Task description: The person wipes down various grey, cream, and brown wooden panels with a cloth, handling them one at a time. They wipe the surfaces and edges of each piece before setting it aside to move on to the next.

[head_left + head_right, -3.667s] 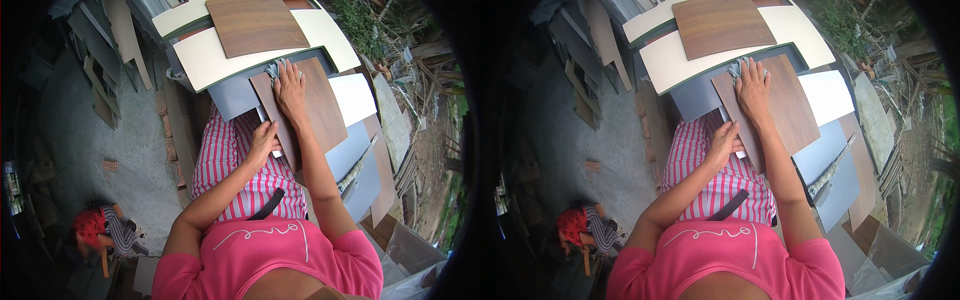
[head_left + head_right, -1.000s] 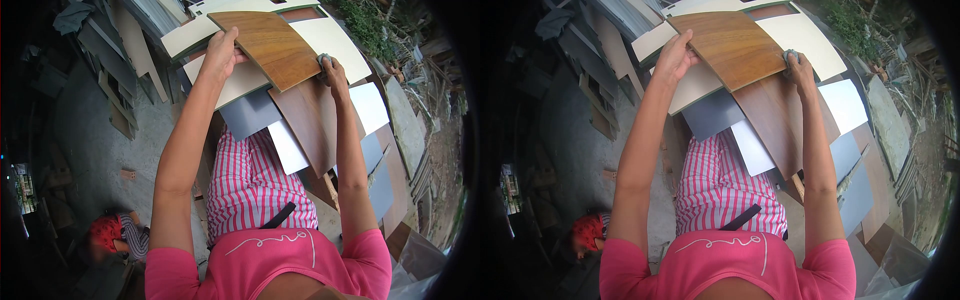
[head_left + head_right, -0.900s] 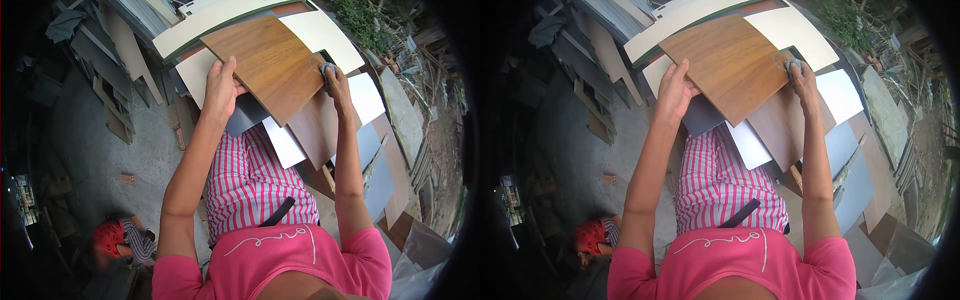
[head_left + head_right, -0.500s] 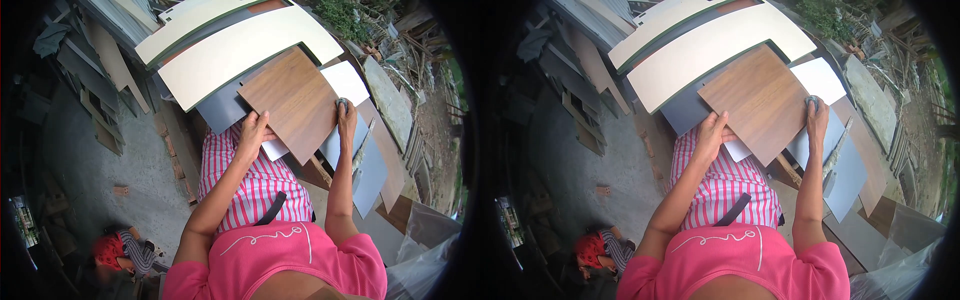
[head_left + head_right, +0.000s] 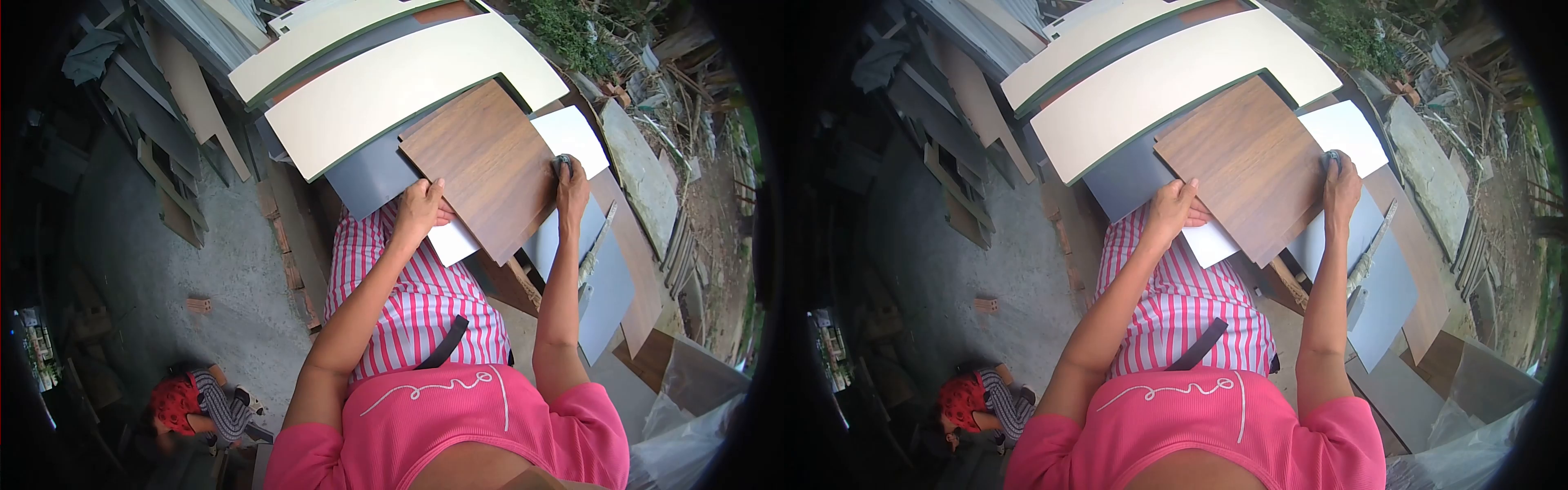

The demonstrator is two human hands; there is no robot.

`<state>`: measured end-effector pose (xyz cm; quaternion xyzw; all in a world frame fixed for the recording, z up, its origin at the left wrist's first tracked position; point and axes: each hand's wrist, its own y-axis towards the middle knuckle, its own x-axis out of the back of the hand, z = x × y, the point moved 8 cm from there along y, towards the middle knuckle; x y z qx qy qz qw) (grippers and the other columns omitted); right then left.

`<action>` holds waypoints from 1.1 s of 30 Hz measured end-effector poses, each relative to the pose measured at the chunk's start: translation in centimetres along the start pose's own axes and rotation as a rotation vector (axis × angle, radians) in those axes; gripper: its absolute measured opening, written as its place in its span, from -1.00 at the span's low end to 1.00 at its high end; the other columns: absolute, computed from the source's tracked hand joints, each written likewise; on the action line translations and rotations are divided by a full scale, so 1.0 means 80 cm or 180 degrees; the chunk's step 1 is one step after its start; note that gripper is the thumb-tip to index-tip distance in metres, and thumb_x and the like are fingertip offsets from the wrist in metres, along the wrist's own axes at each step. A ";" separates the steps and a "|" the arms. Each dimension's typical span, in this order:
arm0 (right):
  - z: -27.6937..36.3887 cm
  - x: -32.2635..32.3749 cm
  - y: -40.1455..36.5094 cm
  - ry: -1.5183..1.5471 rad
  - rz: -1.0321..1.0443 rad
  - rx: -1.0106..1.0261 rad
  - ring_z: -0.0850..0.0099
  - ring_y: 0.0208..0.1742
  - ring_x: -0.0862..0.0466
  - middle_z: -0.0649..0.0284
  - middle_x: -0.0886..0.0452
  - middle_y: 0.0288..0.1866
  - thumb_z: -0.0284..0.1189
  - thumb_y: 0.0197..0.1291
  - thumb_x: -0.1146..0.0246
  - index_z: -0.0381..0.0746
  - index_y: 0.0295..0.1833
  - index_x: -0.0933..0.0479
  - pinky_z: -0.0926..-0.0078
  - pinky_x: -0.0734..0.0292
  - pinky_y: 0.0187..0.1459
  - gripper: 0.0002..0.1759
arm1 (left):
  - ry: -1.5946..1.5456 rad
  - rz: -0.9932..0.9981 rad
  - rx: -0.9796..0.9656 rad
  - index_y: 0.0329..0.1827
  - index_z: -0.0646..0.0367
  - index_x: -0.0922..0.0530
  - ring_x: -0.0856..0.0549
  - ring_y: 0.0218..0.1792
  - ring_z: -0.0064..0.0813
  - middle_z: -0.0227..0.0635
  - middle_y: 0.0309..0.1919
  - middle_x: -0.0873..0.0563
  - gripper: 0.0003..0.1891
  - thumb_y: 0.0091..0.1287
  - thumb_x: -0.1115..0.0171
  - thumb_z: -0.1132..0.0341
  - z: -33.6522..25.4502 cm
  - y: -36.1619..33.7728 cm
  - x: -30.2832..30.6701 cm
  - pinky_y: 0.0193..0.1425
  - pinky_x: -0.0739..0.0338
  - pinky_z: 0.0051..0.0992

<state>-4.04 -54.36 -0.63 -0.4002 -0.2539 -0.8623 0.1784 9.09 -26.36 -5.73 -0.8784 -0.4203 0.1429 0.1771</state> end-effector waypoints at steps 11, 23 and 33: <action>0.114 -0.020 -0.053 0.0917 0.0261 0.0568 0.13 0.00 -0.53 0.06 -0.56 -0.03 -0.46 0.26 -0.07 -0.25 0.04 -0.50 0.33 -0.39 0.04 -0.73 | 0.0044 0.0025 0.0042 -0.15 0.45 -0.38 -0.72 -0.25 -0.20 0.10 -0.21 -0.58 -0.60 0.42 0.04 0.14 0.014 0.007 -0.006 -0.25 -0.70 -0.32; 0.221 -0.141 -0.026 0.0161 0.0590 0.2382 0.15 0.32 -0.30 0.24 -0.39 0.25 -0.39 0.20 -0.10 0.00 0.14 -0.45 -0.03 -0.11 0.30 -0.64 | -0.0875 0.0358 0.0241 -0.08 0.38 -0.29 -0.66 -0.15 -0.12 -0.01 -0.16 -0.51 -0.62 0.42 0.00 0.13 0.029 0.000 -0.028 -0.04 -0.64 -0.26; 0.213 -0.117 -0.048 0.1159 0.0238 0.1382 0.07 0.05 -0.43 0.03 -0.43 0.05 -0.56 0.03 -0.24 -0.26 -0.13 -0.50 0.17 -0.31 0.10 -0.77 | -0.0866 0.0326 0.0361 -0.06 0.38 -0.29 -0.67 -0.17 -0.11 -0.01 -0.13 -0.52 -0.63 0.43 0.03 0.14 0.051 -0.007 -0.032 -0.06 -0.65 -0.26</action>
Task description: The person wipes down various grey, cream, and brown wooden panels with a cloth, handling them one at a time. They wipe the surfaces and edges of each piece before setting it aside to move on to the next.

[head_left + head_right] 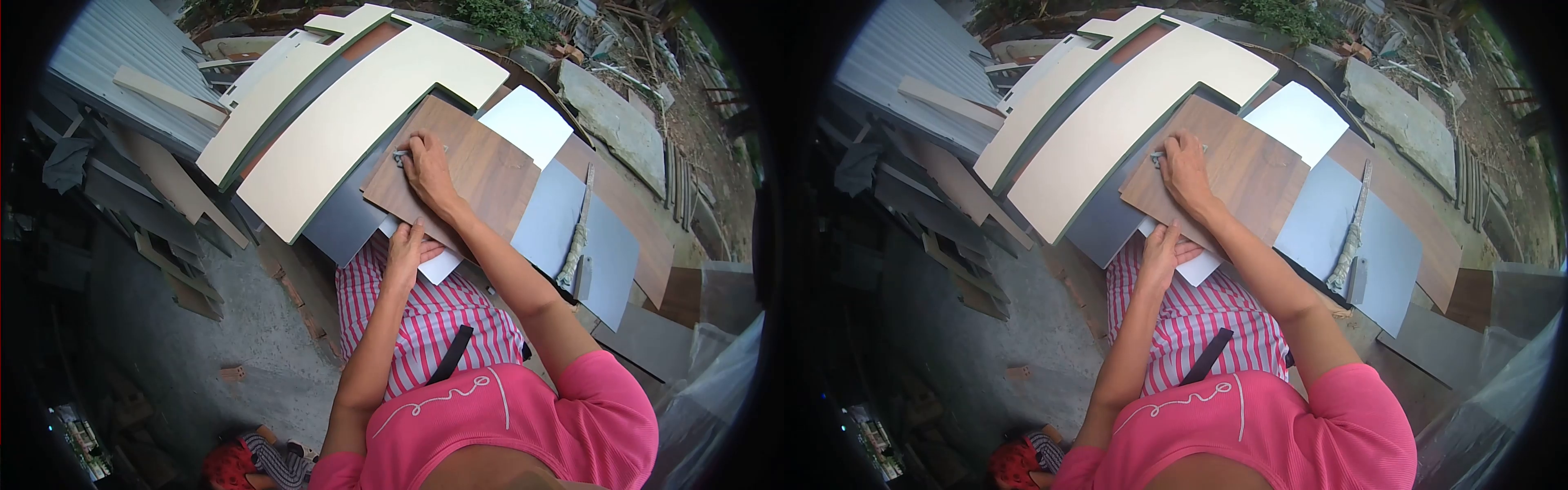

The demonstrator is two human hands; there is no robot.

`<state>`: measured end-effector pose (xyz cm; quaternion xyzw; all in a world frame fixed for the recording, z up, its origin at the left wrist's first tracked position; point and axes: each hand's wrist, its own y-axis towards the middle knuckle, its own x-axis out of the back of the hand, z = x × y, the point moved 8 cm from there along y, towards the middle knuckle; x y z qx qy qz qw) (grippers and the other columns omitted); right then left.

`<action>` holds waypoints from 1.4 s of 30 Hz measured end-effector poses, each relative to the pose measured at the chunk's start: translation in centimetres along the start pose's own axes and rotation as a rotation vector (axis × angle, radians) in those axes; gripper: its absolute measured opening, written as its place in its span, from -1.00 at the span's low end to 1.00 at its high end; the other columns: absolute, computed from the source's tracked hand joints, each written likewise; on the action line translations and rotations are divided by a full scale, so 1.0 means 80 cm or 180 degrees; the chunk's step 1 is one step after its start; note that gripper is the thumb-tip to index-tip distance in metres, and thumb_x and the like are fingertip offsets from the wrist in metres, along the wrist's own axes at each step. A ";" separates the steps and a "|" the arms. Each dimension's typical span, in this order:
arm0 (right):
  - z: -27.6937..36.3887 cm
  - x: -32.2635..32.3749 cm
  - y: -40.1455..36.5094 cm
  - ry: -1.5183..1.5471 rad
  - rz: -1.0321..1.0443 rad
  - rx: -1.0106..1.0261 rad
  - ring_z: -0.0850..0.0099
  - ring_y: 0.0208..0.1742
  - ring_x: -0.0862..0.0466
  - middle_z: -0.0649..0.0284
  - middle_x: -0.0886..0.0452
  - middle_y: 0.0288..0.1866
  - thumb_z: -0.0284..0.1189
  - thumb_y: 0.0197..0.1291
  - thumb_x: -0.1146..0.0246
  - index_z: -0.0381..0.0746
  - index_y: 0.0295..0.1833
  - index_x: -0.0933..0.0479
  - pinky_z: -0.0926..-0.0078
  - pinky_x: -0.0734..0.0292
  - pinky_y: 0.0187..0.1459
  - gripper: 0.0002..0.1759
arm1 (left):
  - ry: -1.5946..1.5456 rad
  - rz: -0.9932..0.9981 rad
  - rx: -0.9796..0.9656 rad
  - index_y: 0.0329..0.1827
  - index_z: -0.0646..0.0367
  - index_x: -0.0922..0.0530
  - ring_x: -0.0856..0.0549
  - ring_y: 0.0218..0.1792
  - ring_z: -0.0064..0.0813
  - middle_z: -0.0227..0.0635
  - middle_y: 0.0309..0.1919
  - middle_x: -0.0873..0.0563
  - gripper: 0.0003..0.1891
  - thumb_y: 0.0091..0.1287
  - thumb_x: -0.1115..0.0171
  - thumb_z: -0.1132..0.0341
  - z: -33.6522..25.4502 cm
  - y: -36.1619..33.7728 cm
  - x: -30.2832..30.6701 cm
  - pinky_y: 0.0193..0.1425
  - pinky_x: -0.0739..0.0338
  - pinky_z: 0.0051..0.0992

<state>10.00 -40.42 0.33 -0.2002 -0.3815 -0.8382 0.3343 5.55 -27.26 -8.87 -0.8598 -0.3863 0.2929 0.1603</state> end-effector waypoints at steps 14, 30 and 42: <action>-0.110 0.017 0.083 -0.0365 -0.0271 -0.0343 0.06 0.15 -0.40 0.03 -0.47 0.04 -0.45 0.15 -0.16 -0.21 -0.04 -0.51 0.13 -0.29 0.13 -0.75 | -0.0076 0.0082 -0.0189 0.08 0.39 -0.30 -0.67 -0.12 -0.07 0.07 -0.04 -0.52 -0.56 0.43 0.04 0.11 -0.010 -0.012 -0.008 -0.04 -0.64 -0.26; -0.092 0.063 -0.019 -0.1266 0.0670 0.0092 0.18 0.44 -0.16 0.20 -0.23 0.40 -0.30 0.32 0.01 -0.02 0.34 -0.29 0.08 0.02 0.40 -0.54 | -0.0292 -0.0007 -0.0235 0.00 0.30 -0.33 -0.69 -0.21 -0.18 -0.05 -0.12 -0.54 -0.62 0.40 -0.03 0.10 -0.002 -0.009 -0.010 -0.12 -0.67 -0.32; 0.020 0.071 -0.160 -0.1162 0.1341 0.0124 0.17 0.48 -0.07 0.21 -0.12 0.45 -0.34 0.16 -0.18 0.00 0.34 -0.28 -0.01 0.07 0.40 -0.41 | -0.0196 -0.0062 -0.0227 0.14 0.32 -0.31 -0.68 -0.15 -0.14 0.02 -0.02 -0.52 -0.57 0.42 0.02 0.13 0.001 -0.009 -0.007 -0.10 -0.65 -0.33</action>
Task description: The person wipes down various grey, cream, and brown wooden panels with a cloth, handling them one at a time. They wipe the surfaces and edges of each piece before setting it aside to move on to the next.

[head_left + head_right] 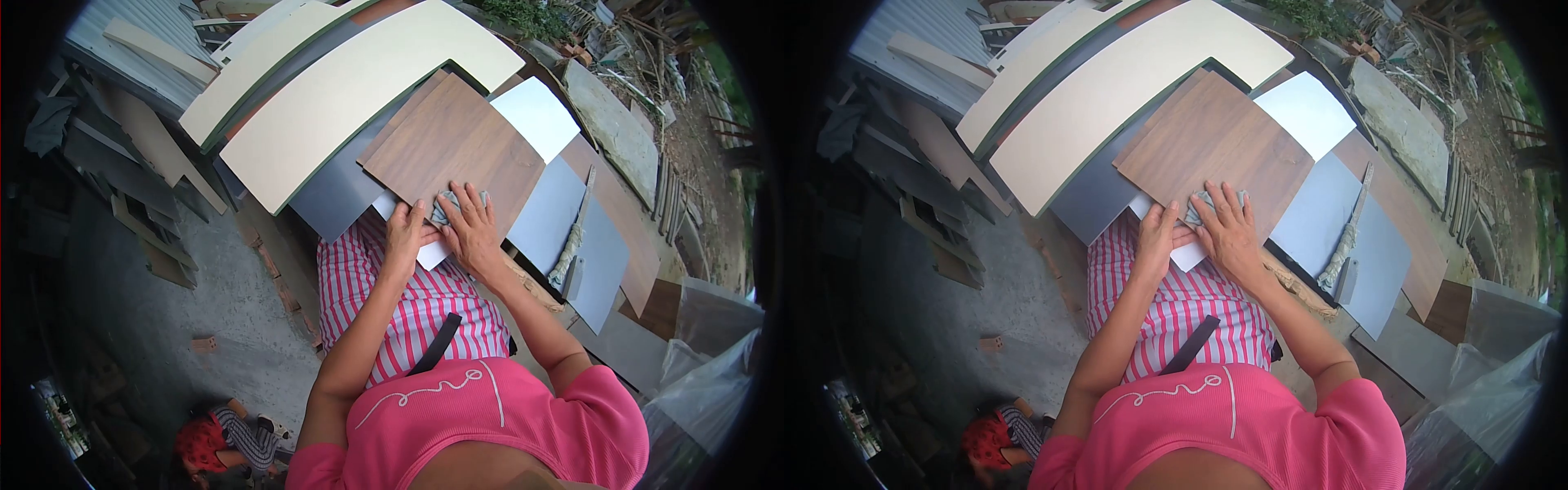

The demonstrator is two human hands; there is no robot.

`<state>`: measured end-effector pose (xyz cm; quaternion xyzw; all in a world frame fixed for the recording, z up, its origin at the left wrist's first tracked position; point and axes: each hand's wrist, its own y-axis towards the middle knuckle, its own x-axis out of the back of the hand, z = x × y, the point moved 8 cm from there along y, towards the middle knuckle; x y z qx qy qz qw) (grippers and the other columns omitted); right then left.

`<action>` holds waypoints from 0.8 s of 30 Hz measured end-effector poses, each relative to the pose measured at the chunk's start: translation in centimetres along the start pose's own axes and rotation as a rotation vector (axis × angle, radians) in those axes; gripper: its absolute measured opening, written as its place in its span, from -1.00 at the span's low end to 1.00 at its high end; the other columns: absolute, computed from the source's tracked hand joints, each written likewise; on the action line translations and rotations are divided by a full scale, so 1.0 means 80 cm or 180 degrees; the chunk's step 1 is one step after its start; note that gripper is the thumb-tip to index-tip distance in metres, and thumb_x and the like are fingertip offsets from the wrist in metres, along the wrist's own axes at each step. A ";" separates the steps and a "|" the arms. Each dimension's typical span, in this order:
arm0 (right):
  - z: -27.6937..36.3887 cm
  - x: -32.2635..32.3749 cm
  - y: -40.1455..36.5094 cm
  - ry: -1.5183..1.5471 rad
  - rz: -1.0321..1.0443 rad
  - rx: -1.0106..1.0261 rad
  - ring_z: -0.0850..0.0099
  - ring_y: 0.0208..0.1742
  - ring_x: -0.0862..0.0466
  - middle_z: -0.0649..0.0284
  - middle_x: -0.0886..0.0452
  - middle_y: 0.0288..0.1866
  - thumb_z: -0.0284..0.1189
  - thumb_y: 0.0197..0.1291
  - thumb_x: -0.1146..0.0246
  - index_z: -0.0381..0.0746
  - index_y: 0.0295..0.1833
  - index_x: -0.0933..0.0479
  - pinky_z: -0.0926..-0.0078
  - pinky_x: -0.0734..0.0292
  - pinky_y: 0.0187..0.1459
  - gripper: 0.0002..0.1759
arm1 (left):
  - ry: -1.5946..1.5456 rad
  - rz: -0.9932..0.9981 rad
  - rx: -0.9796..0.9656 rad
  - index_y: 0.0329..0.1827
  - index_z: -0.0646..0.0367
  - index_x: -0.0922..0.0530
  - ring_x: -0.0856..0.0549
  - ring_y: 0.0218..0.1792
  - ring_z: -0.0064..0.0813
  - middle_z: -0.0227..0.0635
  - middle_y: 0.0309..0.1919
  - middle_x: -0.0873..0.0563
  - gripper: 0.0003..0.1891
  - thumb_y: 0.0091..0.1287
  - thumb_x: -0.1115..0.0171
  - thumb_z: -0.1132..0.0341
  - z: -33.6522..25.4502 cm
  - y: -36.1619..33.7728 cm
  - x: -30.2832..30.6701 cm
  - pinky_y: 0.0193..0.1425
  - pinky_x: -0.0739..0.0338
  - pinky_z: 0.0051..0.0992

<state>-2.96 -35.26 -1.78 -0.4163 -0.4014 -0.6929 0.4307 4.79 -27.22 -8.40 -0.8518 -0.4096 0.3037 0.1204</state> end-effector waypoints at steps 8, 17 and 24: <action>-0.113 0.023 -0.003 -0.0364 -0.0016 -0.0322 0.16 0.48 -0.05 0.21 -0.12 0.46 -0.35 0.28 -0.05 0.02 0.36 -0.26 0.05 0.10 0.42 -0.49 | 0.0005 -0.0007 -0.0003 0.16 0.39 -0.29 -0.68 -0.14 -0.09 0.10 -0.01 -0.51 -0.55 0.42 0.02 0.15 -0.008 -0.006 -0.008 -0.08 -0.66 -0.30; -0.169 0.020 0.025 -0.0856 -0.0534 -0.0946 0.09 0.48 -0.04 0.08 -0.11 0.45 -0.32 0.35 0.06 -0.12 0.40 -0.17 0.04 0.08 0.41 -0.48 | 0.0046 -0.0040 -0.0069 0.14 0.42 -0.28 -0.66 -0.11 -0.01 0.15 0.02 -0.48 -0.52 0.41 0.00 0.13 -0.006 -0.002 -0.002 -0.08 -0.67 -0.28; 0.027 0.002 -0.046 0.0196 0.0582 0.0572 0.18 0.48 -0.06 0.24 -0.13 0.46 -0.42 0.12 -0.19 0.02 0.28 -0.38 0.07 0.11 0.43 -0.46 | 0.0234 -0.0015 0.0026 0.07 0.32 -0.34 -0.68 -0.22 -0.22 -0.07 -0.05 -0.51 -0.60 0.38 -0.05 0.14 0.008 0.005 0.010 -0.17 -0.67 -0.36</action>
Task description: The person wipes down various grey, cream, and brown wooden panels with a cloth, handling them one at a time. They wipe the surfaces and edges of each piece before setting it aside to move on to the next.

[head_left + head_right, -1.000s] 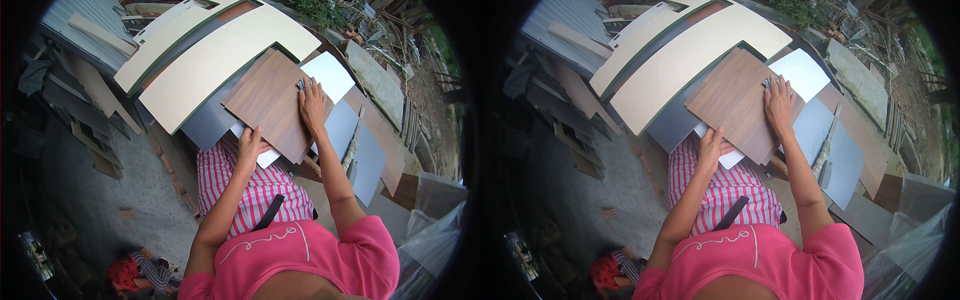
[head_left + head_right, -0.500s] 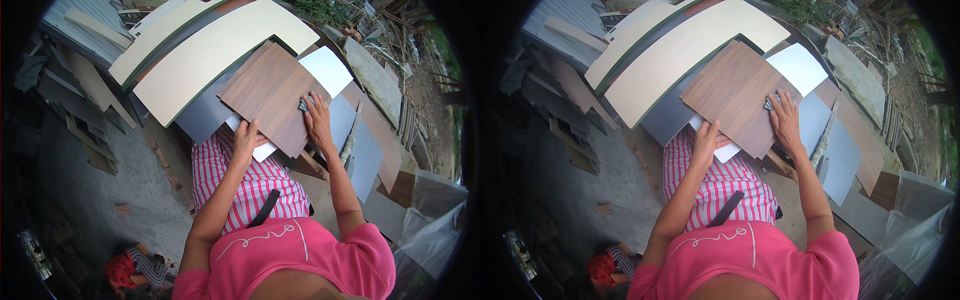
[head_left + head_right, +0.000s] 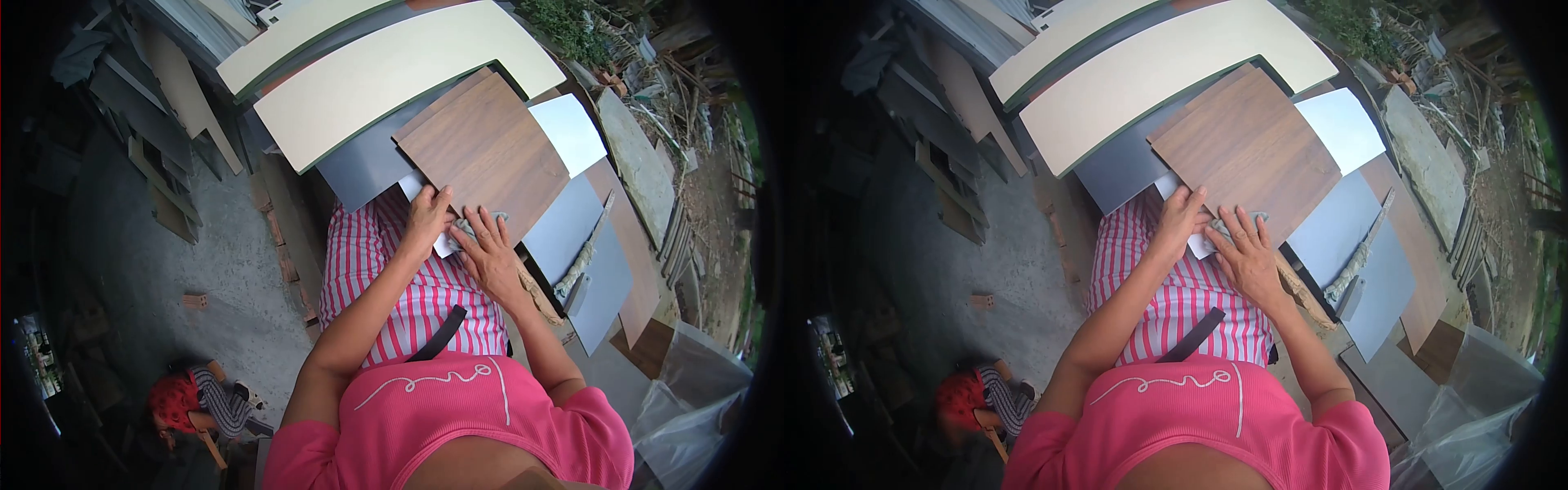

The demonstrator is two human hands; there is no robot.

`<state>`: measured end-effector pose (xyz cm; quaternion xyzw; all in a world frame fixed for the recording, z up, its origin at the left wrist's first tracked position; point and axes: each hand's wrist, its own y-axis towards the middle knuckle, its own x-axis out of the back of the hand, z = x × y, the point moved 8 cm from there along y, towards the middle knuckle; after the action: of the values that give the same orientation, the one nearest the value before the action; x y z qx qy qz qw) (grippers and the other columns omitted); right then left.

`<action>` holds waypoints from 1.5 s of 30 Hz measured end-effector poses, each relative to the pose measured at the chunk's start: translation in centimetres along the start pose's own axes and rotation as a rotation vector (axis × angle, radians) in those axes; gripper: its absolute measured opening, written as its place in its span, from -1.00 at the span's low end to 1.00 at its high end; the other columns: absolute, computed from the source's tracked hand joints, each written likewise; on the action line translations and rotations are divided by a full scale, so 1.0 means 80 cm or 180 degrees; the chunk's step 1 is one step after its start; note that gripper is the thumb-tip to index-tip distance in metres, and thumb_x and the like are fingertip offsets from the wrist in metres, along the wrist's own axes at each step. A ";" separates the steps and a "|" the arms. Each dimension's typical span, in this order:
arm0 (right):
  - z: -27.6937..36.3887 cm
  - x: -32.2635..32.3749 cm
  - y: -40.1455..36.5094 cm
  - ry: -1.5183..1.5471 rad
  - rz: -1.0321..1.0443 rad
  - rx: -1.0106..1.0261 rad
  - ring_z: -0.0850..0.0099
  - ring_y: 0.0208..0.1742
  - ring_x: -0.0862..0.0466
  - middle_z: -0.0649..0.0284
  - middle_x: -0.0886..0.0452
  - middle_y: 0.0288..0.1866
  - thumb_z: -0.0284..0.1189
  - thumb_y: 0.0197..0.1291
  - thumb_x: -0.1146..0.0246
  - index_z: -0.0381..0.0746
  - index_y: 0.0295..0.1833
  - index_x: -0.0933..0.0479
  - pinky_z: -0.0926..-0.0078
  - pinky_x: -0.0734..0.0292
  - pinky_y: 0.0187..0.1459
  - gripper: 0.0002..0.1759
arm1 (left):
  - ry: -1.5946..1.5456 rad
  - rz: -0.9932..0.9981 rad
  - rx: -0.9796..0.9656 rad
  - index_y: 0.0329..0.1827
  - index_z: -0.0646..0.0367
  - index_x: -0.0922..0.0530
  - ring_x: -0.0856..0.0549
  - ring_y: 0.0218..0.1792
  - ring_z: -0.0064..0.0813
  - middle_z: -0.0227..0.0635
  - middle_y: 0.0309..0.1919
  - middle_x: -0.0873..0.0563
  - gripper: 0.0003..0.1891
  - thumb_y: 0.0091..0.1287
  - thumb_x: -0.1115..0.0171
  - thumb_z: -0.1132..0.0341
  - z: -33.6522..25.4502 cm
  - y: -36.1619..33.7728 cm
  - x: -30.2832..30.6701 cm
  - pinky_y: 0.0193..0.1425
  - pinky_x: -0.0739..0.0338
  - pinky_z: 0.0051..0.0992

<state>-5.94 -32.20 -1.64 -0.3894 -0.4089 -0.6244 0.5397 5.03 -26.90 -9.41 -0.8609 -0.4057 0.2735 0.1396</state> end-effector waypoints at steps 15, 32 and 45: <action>-0.046 0.015 0.124 -0.0294 -0.0470 0.0152 0.15 0.47 -0.08 0.22 -0.13 0.45 -0.41 0.21 -0.09 0.06 0.32 -0.32 0.09 0.08 0.42 -0.48 | -0.0269 0.0080 -0.0140 0.07 0.32 -0.31 -0.70 -0.23 -0.16 -0.01 -0.05 -0.49 -0.60 0.39 -0.03 0.14 -0.002 0.003 -0.006 -0.15 -0.69 -0.34; -0.052 0.024 0.084 -0.0029 -0.0407 0.0213 0.19 0.47 -0.11 0.29 -0.23 0.42 -0.43 0.18 -0.15 0.12 0.25 -0.42 0.10 0.07 0.42 -0.51 | -0.0337 0.0021 -0.0034 0.01 0.31 -0.35 -0.70 -0.25 -0.23 -0.09 -0.11 -0.53 -0.67 0.39 -0.04 0.21 0.002 0.001 -0.005 -0.17 -0.69 -0.38; -0.060 0.025 0.030 0.0560 -0.0206 0.0030 0.08 0.49 -0.03 0.11 -0.17 0.43 -0.60 -0.06 -0.09 -0.09 -0.07 -0.49 0.03 0.17 0.45 -0.63 | -0.0300 0.0013 -0.0029 0.08 0.32 -0.34 -0.69 -0.20 -0.25 -0.08 -0.07 -0.53 -0.60 0.40 -0.02 0.14 0.002 0.002 -0.005 -0.14 -0.68 -0.37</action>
<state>-4.04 -37.61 -1.32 -0.3171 -0.3752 -0.6714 0.5550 4.84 -27.29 -9.46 -0.8485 -0.4114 0.3121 0.1158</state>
